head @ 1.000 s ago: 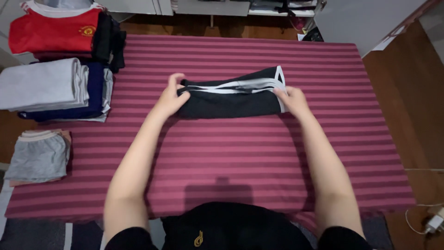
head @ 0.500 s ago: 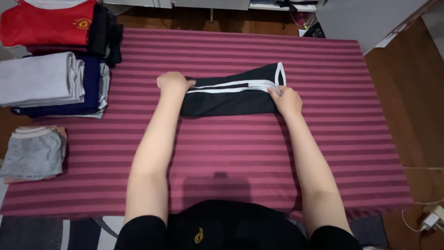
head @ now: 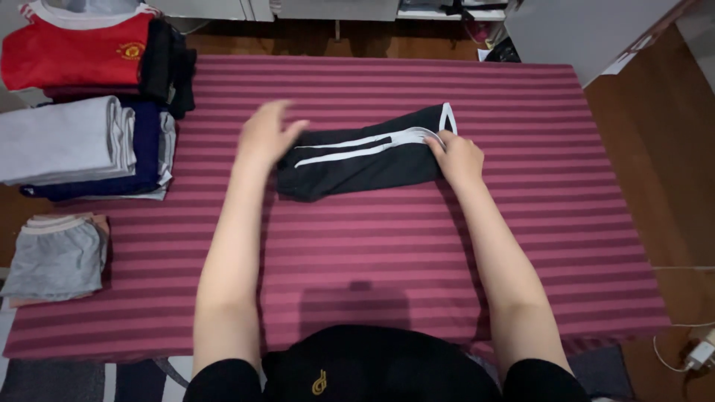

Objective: The person folds a pair of black shorts with white stripes on a striped pink surface. They smooth the fabric, fold the legs inward, then fold the garment in half and again to form a compact rectangle.

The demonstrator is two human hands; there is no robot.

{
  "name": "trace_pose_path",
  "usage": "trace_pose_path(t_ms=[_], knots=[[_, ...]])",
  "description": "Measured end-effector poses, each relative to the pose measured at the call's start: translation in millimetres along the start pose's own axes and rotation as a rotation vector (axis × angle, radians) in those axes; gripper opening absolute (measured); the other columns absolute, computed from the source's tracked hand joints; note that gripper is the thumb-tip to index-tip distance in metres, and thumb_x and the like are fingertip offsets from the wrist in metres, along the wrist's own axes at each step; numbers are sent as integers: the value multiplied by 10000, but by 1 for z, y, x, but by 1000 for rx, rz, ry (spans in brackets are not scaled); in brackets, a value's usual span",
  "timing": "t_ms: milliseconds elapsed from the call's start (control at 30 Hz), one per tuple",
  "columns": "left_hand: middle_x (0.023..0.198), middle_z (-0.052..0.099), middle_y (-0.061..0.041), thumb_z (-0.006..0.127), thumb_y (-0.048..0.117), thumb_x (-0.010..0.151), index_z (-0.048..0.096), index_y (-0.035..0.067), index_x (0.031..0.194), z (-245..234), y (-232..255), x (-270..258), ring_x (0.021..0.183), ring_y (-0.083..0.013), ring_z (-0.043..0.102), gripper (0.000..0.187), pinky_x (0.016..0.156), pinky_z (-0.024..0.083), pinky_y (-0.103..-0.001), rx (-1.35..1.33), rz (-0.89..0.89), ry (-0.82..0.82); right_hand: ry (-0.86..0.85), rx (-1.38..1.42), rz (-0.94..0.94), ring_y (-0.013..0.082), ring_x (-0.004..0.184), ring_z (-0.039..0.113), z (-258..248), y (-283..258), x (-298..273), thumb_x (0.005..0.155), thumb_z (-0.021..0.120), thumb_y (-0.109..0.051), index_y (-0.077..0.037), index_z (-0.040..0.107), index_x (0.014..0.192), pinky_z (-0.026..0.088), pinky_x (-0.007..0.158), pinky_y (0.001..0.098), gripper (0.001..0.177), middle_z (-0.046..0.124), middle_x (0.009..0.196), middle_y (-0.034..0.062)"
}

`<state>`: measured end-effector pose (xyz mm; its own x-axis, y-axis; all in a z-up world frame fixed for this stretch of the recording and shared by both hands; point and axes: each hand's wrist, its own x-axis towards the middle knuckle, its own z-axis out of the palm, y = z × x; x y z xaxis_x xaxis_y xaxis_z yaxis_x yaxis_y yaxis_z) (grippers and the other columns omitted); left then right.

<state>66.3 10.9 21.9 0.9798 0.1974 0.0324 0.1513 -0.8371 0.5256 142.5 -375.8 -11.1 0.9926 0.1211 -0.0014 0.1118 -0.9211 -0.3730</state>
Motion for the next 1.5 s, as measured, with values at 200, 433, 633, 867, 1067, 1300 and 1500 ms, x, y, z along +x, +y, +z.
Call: trace_pose_path(t_ms=[200, 433, 633, 867, 1067, 1300, 1500], knots=[[1261, 706, -109, 624, 496, 976, 696, 162, 1323, 67, 51, -34, 1236, -310, 629, 487, 1055, 440, -480, 379, 465, -72, -7, -97, -100, 449, 1059, 705, 6, -3, 20, 1061, 544, -517, -250, 728, 1178, 528, 906, 570, 344, 763, 975, 189], [1592, 451, -93, 339, 511, 1100, 452, 193, 1561, 89, 6, -41, 1524, -266, 307, 571, 1207, 204, -585, 415, 202, -94, -42, -106, -8, 452, 1085, 703, 15, 12, 8, 1040, 552, -538, -204, 714, 1207, 526, 902, 607, 407, 761, 1010, 225], [1504, 536, -53, 572, 477, 1017, 549, 209, 1482, 96, -14, -30, 1480, -239, 371, 537, 1191, 288, -540, 353, 237, -70, -9, -138, -27, 405, 1044, 722, 20, 18, 5, 1026, 579, -541, -243, 709, 1135, 539, 865, 568, 343, 769, 978, 147], [1234, 648, -79, 727, 452, 903, 619, 195, 1335, 134, -23, -16, 1288, -286, 543, 514, 1074, 422, -499, 472, 333, 168, 554, -461, -371, 278, 889, 694, 26, -33, -10, 900, 722, -244, -224, 707, 1165, 563, 682, 447, 266, 673, 945, 55], [1140, 683, -47, 642, 366, 985, 634, 203, 1177, 144, -17, -16, 1223, -269, 624, 252, 1113, 393, -465, 478, 358, 211, 182, -157, -828, 373, 1441, 449, 106, -124, -48, 936, 610, -118, 17, 532, 1457, 331, 1176, 488, 544, 517, 1519, 231], [1004, 656, -55, 658, 389, 951, 605, 172, 1038, 120, -20, -17, 1070, -262, 668, 240, 949, 490, -435, 473, 441, 298, 89, -154, -636, 391, 1519, 317, 92, -92, -59, 1004, 590, -506, 14, 372, 1577, 235, 1211, 556, 804, 394, 1611, 243], [1214, 688, -281, 606, 196, 1021, 692, 35, 1212, 40, -40, -21, 1224, -493, 594, 264, 1062, 435, -575, -387, 342, -125, 34, -237, -359, 417, 1512, 306, 67, -20, -53, 981, 531, -655, -52, 323, 1608, 235, 1196, 589, 894, 338, 1646, 210]])
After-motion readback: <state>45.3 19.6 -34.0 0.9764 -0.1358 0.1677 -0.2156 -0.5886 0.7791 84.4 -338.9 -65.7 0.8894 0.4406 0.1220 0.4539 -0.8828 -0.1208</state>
